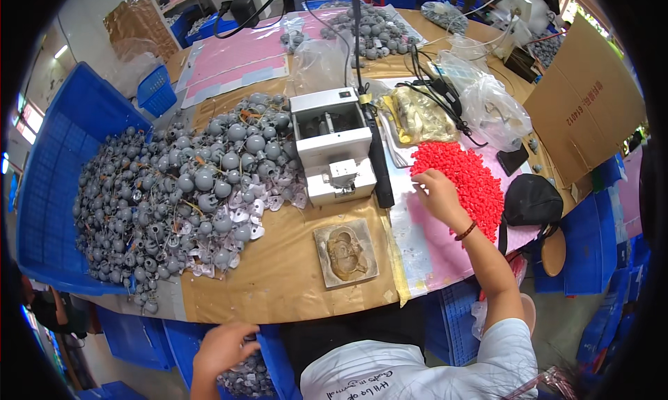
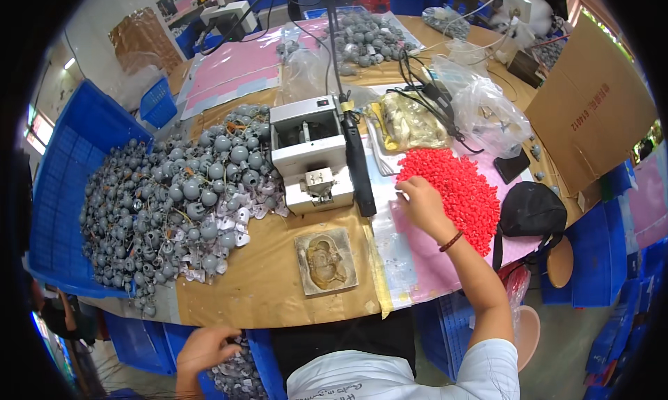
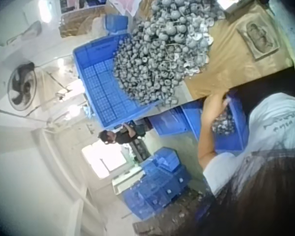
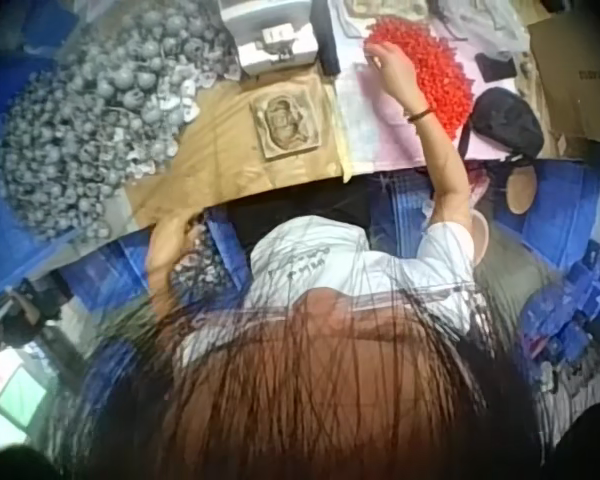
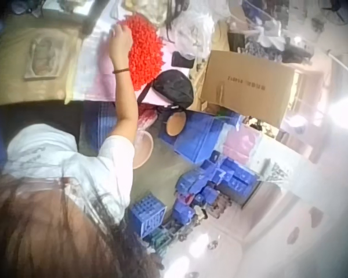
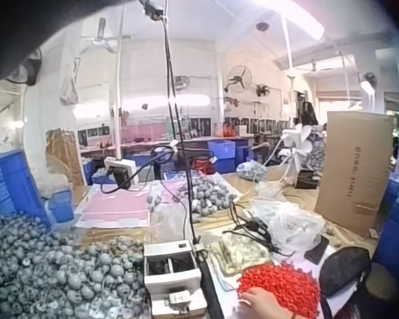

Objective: Assembling small grey plastic components with red parts using a pneumatic screwdriver and a jig.

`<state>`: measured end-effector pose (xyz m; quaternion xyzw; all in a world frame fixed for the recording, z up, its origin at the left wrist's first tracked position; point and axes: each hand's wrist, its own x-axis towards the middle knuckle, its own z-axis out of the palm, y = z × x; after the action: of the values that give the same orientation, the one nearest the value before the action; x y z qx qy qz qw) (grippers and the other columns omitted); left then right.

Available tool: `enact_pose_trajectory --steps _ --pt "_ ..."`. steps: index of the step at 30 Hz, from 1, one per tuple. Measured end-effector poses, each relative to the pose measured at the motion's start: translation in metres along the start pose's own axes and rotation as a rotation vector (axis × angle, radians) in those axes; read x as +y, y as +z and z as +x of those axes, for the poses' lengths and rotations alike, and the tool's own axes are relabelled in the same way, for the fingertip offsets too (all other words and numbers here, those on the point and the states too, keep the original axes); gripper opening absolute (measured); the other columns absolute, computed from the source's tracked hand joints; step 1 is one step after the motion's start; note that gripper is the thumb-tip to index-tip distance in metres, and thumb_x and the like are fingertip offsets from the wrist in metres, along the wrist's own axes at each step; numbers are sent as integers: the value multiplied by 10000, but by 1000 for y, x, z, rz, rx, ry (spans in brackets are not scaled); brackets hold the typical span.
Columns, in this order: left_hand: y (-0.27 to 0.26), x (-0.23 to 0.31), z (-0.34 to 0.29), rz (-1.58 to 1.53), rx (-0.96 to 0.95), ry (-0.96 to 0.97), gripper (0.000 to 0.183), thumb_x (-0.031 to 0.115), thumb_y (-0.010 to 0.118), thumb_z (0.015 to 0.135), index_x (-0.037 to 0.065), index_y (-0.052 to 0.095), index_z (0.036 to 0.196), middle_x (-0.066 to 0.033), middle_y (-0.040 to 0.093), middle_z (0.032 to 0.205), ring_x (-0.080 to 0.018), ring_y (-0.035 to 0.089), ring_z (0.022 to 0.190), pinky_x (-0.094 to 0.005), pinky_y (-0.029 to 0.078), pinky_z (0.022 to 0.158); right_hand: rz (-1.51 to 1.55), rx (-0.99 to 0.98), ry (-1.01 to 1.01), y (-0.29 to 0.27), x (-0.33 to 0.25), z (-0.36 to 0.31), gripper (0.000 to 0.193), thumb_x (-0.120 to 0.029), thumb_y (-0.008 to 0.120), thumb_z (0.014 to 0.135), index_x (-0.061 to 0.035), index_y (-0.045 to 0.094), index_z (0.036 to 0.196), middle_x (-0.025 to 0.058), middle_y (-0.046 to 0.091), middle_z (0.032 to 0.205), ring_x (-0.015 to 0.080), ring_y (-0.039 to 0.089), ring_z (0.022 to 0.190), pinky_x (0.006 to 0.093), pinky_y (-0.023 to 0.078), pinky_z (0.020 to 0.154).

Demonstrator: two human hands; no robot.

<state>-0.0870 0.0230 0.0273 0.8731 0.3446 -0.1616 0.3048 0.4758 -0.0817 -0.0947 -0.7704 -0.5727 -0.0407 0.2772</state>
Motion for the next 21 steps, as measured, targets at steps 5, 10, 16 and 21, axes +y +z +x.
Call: enact_pose_trajectory --steps 5,10,16,21 --pt "7 20 88 8 547 183 239 111 730 894 44 706 1122 -165 693 1060 -377 657 1008 -463 540 859 -158 -17 -50 22 19 6 119 -93 674 895 -73 714 1006 134 674 927 363 663 937 483 553 773" --pt "18 45 218 56 846 292 306 96 742 887 29 690 1181 -157 671 1113 -374 645 1042 -471 541 881 -179 -33 -56 39 33 9 127 -60 626 909 -37 687 1018 174 665 940 392 647 948 503 538 810" --pt "18 55 278 106 845 79 371 96 807 806 24 643 1131 -153 634 1091 -367 608 1066 -473 523 898 -182 -80 -26 44 42 11 70 -49 620 908 -27 658 962 194 659 941 406 639 942 515 526 832" --pt "20 36 255 3 759 211 344 31 773 771 44 636 1086 -151 613 1122 -372 579 1092 -468 500 947 -210 -101 -22 41 49 6 45 -63 644 900 -35 650 934 185 659 935 396 640 938 505 531 825"
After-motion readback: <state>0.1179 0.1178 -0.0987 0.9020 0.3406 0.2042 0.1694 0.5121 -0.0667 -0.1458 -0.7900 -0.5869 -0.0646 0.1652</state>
